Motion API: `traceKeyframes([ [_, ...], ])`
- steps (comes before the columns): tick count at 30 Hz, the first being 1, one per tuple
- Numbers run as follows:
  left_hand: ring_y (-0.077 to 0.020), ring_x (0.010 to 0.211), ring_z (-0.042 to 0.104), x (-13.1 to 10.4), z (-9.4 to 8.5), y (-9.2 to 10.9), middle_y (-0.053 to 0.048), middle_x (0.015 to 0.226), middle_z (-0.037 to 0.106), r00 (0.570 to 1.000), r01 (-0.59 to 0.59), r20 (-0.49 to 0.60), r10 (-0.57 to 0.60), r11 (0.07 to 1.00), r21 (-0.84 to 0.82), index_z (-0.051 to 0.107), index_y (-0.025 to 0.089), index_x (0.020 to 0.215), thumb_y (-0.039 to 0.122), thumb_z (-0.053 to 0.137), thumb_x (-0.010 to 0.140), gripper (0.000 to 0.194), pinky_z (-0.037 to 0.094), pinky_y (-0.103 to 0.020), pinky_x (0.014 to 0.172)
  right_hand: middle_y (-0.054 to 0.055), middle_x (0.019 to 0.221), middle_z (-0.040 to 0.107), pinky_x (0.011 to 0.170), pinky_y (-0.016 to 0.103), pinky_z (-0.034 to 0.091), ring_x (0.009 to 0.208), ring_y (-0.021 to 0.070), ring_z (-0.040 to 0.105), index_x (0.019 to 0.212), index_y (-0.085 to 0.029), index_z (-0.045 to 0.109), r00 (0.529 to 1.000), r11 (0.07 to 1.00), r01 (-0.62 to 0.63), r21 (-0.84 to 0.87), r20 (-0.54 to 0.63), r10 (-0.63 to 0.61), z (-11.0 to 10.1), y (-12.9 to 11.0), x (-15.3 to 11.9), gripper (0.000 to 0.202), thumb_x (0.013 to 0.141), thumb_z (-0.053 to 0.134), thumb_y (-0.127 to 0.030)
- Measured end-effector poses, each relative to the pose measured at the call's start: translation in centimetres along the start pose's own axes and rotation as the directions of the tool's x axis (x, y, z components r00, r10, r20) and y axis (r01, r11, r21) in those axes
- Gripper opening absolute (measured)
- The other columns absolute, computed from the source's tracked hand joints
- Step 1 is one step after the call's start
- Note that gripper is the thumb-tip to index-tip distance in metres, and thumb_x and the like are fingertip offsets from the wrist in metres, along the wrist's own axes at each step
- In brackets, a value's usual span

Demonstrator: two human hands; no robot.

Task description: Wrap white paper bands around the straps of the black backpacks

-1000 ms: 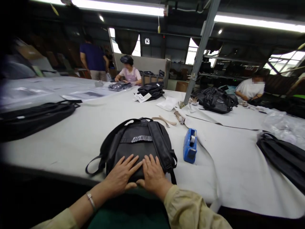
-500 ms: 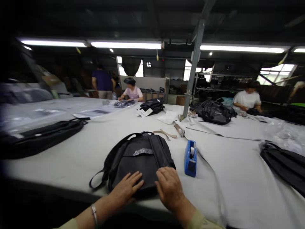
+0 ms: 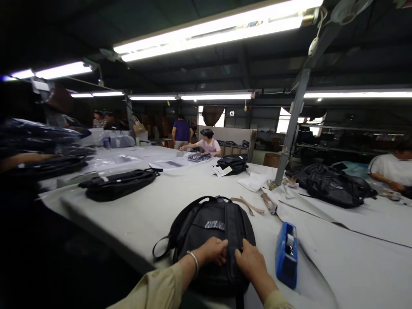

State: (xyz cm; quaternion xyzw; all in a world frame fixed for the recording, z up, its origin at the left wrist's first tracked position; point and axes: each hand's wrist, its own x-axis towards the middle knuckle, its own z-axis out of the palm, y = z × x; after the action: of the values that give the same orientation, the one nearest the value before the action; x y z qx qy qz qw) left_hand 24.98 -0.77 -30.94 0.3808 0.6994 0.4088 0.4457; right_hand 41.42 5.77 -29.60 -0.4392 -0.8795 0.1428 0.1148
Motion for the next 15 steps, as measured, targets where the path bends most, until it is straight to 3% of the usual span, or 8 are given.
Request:
traceKeyframes([
  [3,-0.0169,0.048,0.056,0.2,1.0,-0.5,0.001,0.053,0.053,0.997,-0.016,-0.076,0.010,0.997,-0.080,0.048,0.020,0.068,0.064,0.065,0.071,0.047,0.047,-0.032,0.052,0.020,0.105,0.071,0.089,0.050,0.046,0.104,0.0359,0.066,0.111,-0.013,0.065,0.998,0.994,-0.064,-0.093,-0.001,0.064,-0.1,-0.9,1.1,0.053,0.083,0.049,-0.056],
  [6,-0.0105,0.046,0.048,-0.6,0.9,-0.7,0.003,0.052,0.049,1.000,0.004,-0.014,-0.006,0.988,-0.152,0.049,0.019,0.069,0.069,0.066,0.068,0.053,0.042,-0.027,0.050,0.022,0.105,0.071,0.084,0.046,0.049,0.102,0.0367,0.067,0.101,-0.011,0.068,0.991,0.988,-0.123,-0.090,0.045,0.127,-0.3,-1.1,2.4,0.057,0.074,0.061,-0.060],
  [8,-0.0067,0.045,0.042,-1.5,0.4,-0.4,0.006,0.053,0.047,0.995,0.025,0.103,-0.002,0.975,-0.219,0.050,0.017,0.068,0.067,0.070,0.064,0.054,0.040,-0.023,0.050,0.021,0.098,0.072,0.079,0.040,0.050,0.097,0.0340,0.068,0.090,-0.011,0.071,0.980,0.987,-0.159,0.033,0.129,0.153,-0.7,-0.9,3.3,0.053,0.069,0.066,-0.059],
  [10,-0.0054,0.046,0.042,-2.4,0.0,0.5,0.007,0.055,0.046,0.979,0.039,0.204,0.025,0.951,-0.305,0.050,0.017,0.068,0.058,0.081,0.057,0.052,0.038,-0.022,0.050,0.016,0.085,0.074,0.077,0.037,0.051,0.089,0.0291,0.069,0.077,-0.012,0.072,0.974,0.950,-0.170,0.262,0.193,0.121,-1.5,-0.4,3.9,0.042,0.067,0.070,-0.053],
  [12,-0.0068,0.052,0.049,-3.2,0.0,1.9,0.005,0.060,0.053,0.970,0.038,0.239,0.053,0.931,-0.363,0.054,0.016,0.070,0.050,0.086,0.053,0.049,0.040,-0.021,0.054,0.010,0.076,0.073,0.079,0.035,0.051,0.081,0.0234,0.068,0.077,-0.014,0.072,0.978,0.792,-0.167,0.587,0.203,0.056,-2.6,-0.1,3.9,0.034,0.068,0.071,-0.046],
  [15,-0.0126,0.070,0.062,-3.9,0.7,4.5,-0.003,0.076,0.065,0.955,0.034,0.288,0.077,0.932,-0.360,0.063,0.014,0.081,0.045,0.084,0.059,0.043,0.047,-0.024,0.065,0.009,0.085,0.075,0.084,0.036,0.052,0.083,0.0196,0.068,0.100,-0.014,0.070,0.982,0.312,-0.137,0.940,0.170,-0.082,-5.0,-0.9,3.3,0.043,0.069,0.073,-0.044],
])
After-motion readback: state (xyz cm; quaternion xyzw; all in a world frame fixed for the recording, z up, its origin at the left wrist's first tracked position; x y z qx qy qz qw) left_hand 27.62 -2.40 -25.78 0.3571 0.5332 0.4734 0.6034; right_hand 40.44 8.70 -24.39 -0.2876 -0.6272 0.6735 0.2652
